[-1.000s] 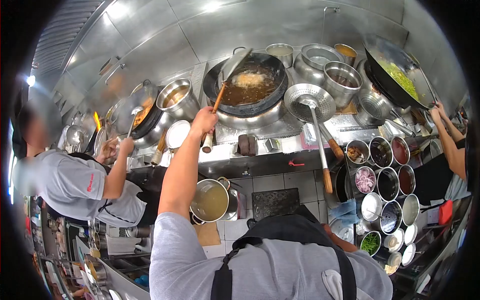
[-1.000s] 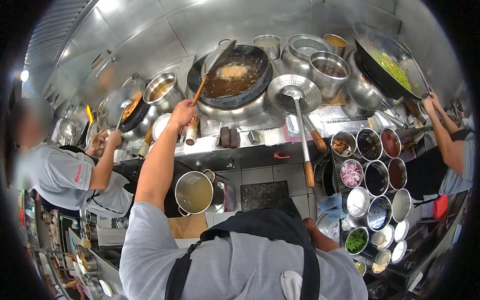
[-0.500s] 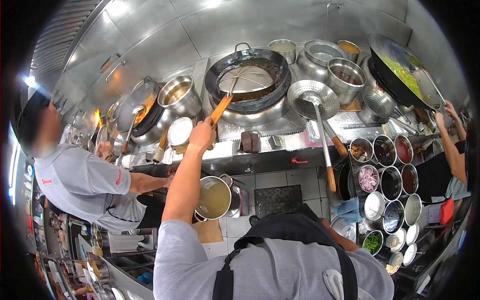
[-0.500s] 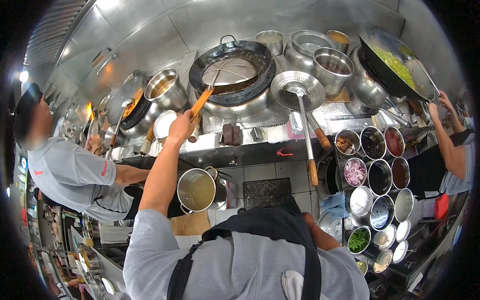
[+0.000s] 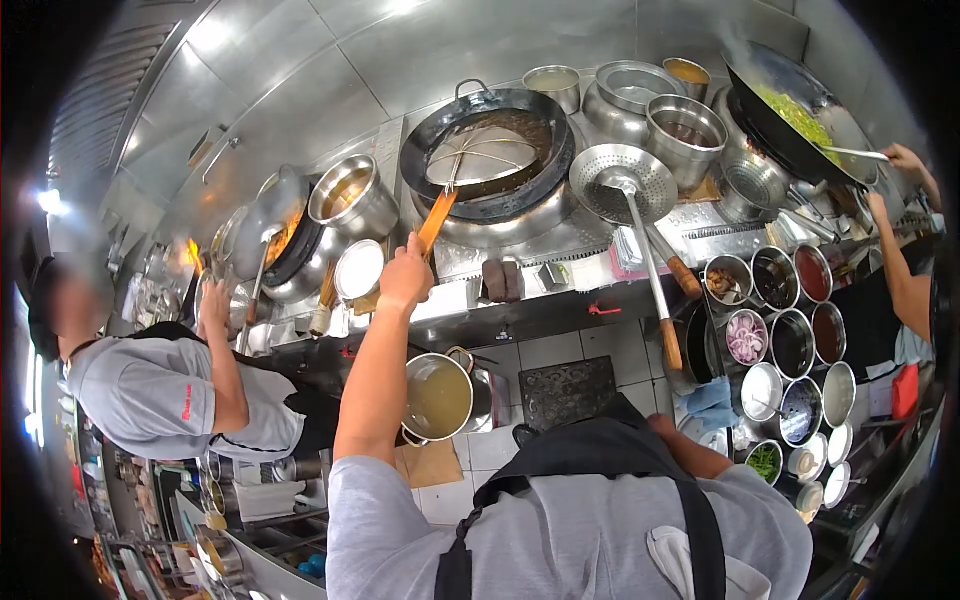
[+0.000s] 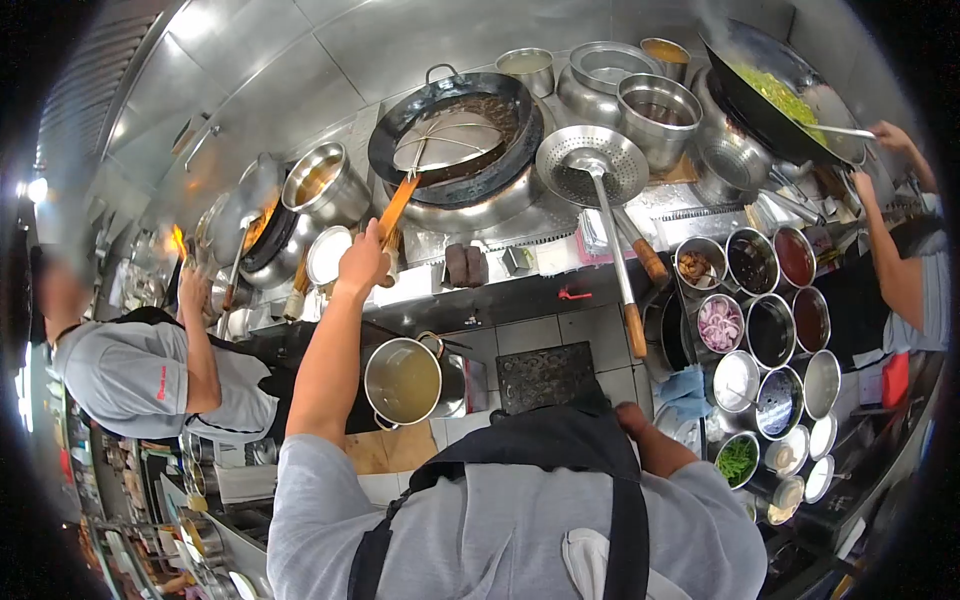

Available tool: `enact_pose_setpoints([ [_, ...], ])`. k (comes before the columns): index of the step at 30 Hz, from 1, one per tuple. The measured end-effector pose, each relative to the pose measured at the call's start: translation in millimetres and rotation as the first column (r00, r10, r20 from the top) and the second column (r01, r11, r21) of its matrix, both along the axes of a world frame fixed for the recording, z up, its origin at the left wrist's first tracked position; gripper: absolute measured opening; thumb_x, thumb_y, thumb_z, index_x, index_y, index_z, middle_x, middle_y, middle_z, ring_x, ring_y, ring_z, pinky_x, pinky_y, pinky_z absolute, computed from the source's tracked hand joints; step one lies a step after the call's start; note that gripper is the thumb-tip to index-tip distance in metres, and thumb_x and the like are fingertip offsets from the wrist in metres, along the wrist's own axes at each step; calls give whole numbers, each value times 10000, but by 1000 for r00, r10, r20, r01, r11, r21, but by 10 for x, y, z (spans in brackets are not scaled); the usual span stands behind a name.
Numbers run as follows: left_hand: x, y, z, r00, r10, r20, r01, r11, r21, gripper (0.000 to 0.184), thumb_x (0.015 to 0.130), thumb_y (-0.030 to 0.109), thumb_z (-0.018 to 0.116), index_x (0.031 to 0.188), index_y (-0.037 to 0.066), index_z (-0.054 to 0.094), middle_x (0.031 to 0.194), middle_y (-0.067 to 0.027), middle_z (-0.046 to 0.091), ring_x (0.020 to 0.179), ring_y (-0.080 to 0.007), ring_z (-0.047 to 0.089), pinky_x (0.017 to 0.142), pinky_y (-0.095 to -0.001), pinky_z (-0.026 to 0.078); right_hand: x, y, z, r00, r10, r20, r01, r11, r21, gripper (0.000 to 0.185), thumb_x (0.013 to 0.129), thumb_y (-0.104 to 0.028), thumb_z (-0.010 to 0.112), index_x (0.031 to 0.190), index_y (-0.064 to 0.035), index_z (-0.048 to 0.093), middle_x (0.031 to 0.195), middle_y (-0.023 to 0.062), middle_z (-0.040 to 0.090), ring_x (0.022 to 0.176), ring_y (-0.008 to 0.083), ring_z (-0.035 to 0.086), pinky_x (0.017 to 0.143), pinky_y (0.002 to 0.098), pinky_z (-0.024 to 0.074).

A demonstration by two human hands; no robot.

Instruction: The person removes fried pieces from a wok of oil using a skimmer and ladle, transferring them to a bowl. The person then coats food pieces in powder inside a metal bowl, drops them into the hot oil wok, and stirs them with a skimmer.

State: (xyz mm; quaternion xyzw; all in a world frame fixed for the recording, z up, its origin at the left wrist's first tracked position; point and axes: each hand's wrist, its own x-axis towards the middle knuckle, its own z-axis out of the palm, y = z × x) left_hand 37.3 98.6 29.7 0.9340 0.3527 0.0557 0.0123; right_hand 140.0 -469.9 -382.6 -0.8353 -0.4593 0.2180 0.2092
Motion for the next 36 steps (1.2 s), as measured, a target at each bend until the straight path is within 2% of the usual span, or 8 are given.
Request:
enact_pose_setpoints([
  [1, 72, 44, 8, 1000, 25, -2, -25, 999, -30, 513, 807, 125, 539, 1295, 1, 441, 1076, -249, 611, 918, -427, 629, 824, -472, 507, 117, 16, -26, 988, 103, 116, -119, 984, 135, 277, 831, -329, 612, 935, -82, 680, 871, 165, 681, 751, 352, 652, 661, 423, 516],
  [2, 141, 73, 23, 999, 52, -3, -52, 997, -61, 492, 810, 113, 522, 1280, -7, 441, 1068, -260, 613, 927, -434, 628, 832, -472, 504, 194, 171, 291, 741, -339, -579, 431, 902, 22, 359, 849, -420, 612, 995, -93, 637, 821, 126, 647, 711, 304, 629, 650, 419, 505],
  [3, 194, -22, 212, 995, 105, -1, -103, 980, -171, 436, 800, 105, 530, 1214, -6, 452, 1037, -283, 622, 983, -433, 615, 847, -472, 495, 286, 325, 662, -53, -504, -862, 667, 625, -406, 449, 867, -511, 613, 1055, -104, 595, 771, 87, 613, 671, 256, 606, 638, 415, 494],
  [7, 258, 122, 242, 964, 147, 221, -30, 888, -458, 419, 776, 63, 543, 1180, -8, 455, 903, -217, 633, 752, -338, 647, 699, -420, 529, 656, 696, 1801, -213, -81, -974, 809, 544, -222, 492, 908, -569, 530, 1066, -107, 582, 759, 52, 603, 661, 201, 584, 647, 371, 499],
  [11, 310, -143, 501, 863, 361, 353, 171, 448, -877, 298, 779, 7, 518, 1073, 11, 465, 743, -77, 547, 498, -148, 493, 429, -290, 446, 764, 865, 2480, -5, -37, -999, 818, 574, -25, 436, 926, -512, 535, 1088, -109, 567, 803, 43, 612, 664, 171, 592, 654, 356, 511],
  [18, 586, -278, 754, 805, 471, 361, 289, 221, -931, 178, 784, -17, 502, 943, -11, 423, 761, -132, 569, 527, -184, 527, 466, -334, 478, 782, 1049, 2682, 321, -263, -910, 750, 658, 74, 290, 913, -336, 628, 1089, -125, 535, 845, 20, 613, 643, 121, 589, 609, 296, 521],
  [30, 1253, -124, 608, 804, 434, 405, 293, 303, -907, 84, 781, 9, 536, 856, -27, 529, 724, -131, 575, 559, -192, 558, 475, -347, 503, 707, 1174, 2660, 282, -260, -924, 751, 658, 44, 316, 889, -322, 663, 1094, -120, 534, 826, 29, 614, 623, 133, 587, 584, 296, 510],
  [36, 1197, -256, 525, 783, 456, 422, 261, 375, -890, 116, 770, -16, 531, 872, 14, 482, 707, -103, 544, 545, -168, 544, 434, -332, 474, 800, 1263, 2839, 427, -379, -821, 780, 614, 121, 378, 810, -60, 603, 1165, -67, 473, 716, 4, 509, 517, 98, 489, 469, 276, 439],
])
